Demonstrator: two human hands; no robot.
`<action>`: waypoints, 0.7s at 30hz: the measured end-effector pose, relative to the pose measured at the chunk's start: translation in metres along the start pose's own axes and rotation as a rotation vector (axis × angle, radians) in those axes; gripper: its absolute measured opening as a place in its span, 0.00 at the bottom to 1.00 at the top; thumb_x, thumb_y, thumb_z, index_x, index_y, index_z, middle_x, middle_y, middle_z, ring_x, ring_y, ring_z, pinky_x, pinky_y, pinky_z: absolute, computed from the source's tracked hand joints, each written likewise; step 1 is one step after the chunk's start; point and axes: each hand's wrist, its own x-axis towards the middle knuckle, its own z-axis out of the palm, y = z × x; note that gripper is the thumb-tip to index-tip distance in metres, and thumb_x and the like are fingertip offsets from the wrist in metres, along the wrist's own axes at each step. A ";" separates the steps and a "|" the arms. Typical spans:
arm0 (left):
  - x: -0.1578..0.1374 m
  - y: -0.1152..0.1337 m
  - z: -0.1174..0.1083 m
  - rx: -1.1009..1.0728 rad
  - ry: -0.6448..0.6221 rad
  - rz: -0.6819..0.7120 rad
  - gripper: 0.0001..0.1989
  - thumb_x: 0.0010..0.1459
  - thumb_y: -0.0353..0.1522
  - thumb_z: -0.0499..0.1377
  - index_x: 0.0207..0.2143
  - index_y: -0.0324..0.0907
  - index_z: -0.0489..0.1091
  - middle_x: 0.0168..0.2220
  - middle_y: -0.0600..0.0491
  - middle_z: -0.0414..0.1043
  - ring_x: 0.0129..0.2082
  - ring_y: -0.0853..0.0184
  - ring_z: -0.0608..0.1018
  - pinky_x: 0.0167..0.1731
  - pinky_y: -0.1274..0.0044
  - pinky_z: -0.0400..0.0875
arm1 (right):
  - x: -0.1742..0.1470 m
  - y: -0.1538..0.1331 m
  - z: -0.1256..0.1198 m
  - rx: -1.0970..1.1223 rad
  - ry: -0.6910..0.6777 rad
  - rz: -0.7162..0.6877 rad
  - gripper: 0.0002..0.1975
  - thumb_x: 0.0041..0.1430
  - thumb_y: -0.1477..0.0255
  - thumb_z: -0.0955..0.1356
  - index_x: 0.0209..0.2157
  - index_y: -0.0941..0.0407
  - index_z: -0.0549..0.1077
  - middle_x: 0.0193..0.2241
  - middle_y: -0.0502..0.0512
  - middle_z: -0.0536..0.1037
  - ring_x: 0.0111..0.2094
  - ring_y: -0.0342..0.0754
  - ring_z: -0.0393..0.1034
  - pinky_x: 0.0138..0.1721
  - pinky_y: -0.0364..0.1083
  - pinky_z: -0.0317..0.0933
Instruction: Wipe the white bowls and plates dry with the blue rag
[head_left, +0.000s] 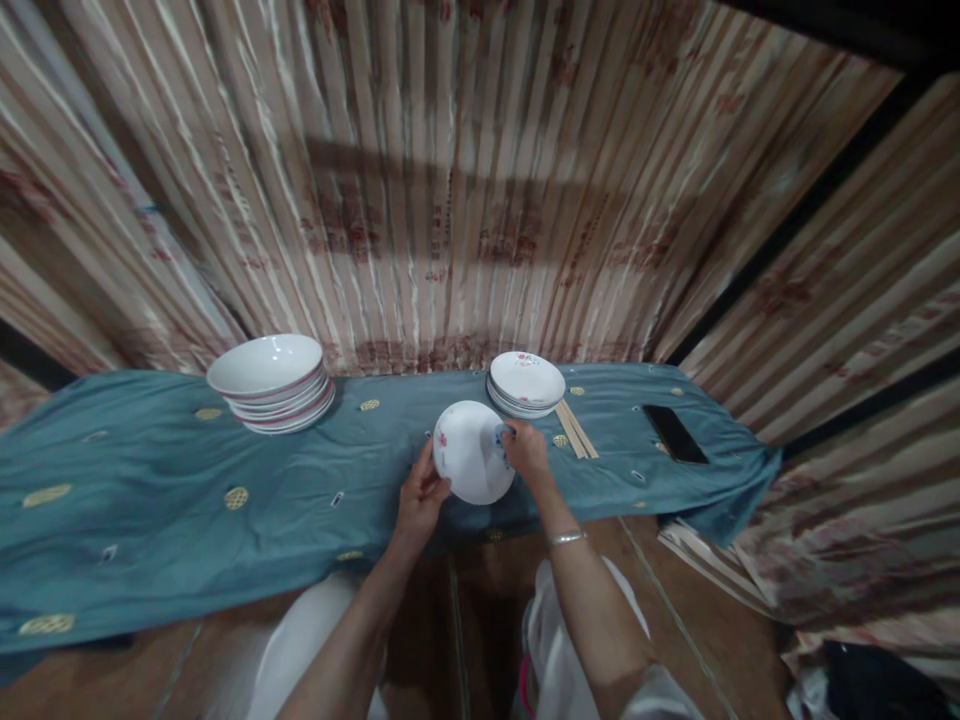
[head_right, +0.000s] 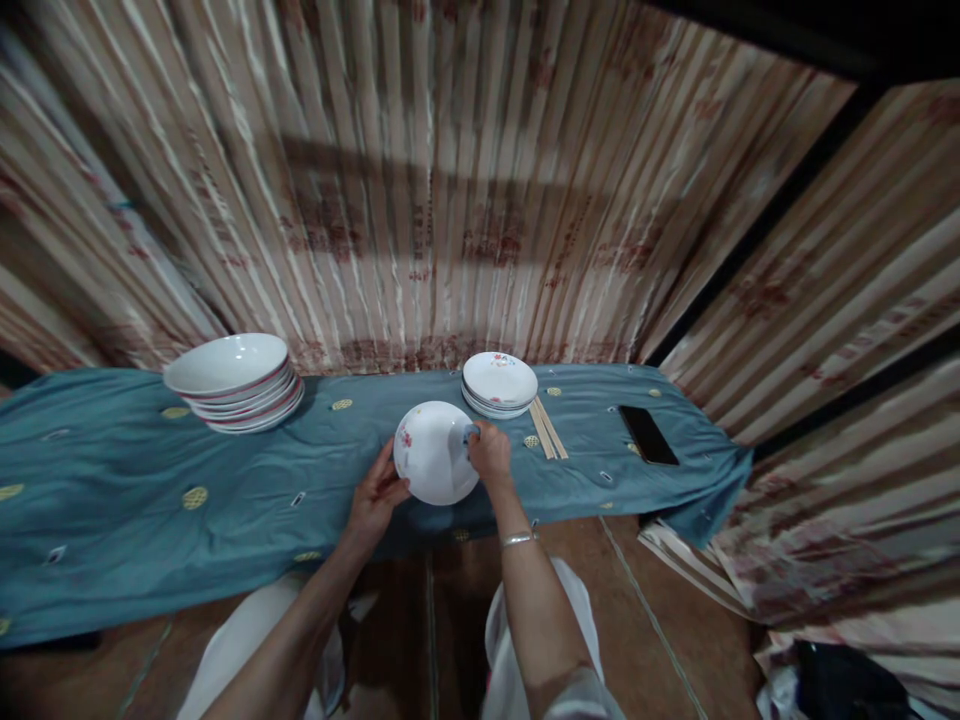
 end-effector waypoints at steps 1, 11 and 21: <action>0.000 0.000 0.000 -0.007 0.006 -0.014 0.48 0.38 0.38 0.69 0.63 0.42 0.58 0.50 0.45 0.75 0.46 0.54 0.78 0.43 0.68 0.74 | -0.001 0.002 -0.001 -0.013 -0.023 0.002 0.17 0.60 0.74 0.63 0.48 0.54 0.75 0.44 0.59 0.80 0.46 0.53 0.74 0.46 0.45 0.63; -0.001 -0.002 -0.003 -0.061 0.031 -0.048 0.49 0.36 0.39 0.70 0.63 0.45 0.58 0.47 0.47 0.75 0.42 0.58 0.79 0.37 0.71 0.76 | -0.020 0.020 -0.006 -0.022 -0.116 -0.024 0.13 0.59 0.73 0.64 0.43 0.54 0.78 0.42 0.56 0.81 0.43 0.49 0.75 0.41 0.41 0.61; -0.001 -0.008 -0.006 -0.092 0.074 -0.066 0.49 0.36 0.36 0.69 0.62 0.45 0.55 0.44 0.47 0.75 0.41 0.58 0.78 0.36 0.70 0.76 | -0.035 0.029 -0.002 0.025 -0.139 -0.035 0.13 0.59 0.72 0.64 0.41 0.54 0.79 0.38 0.53 0.82 0.40 0.48 0.75 0.36 0.40 0.60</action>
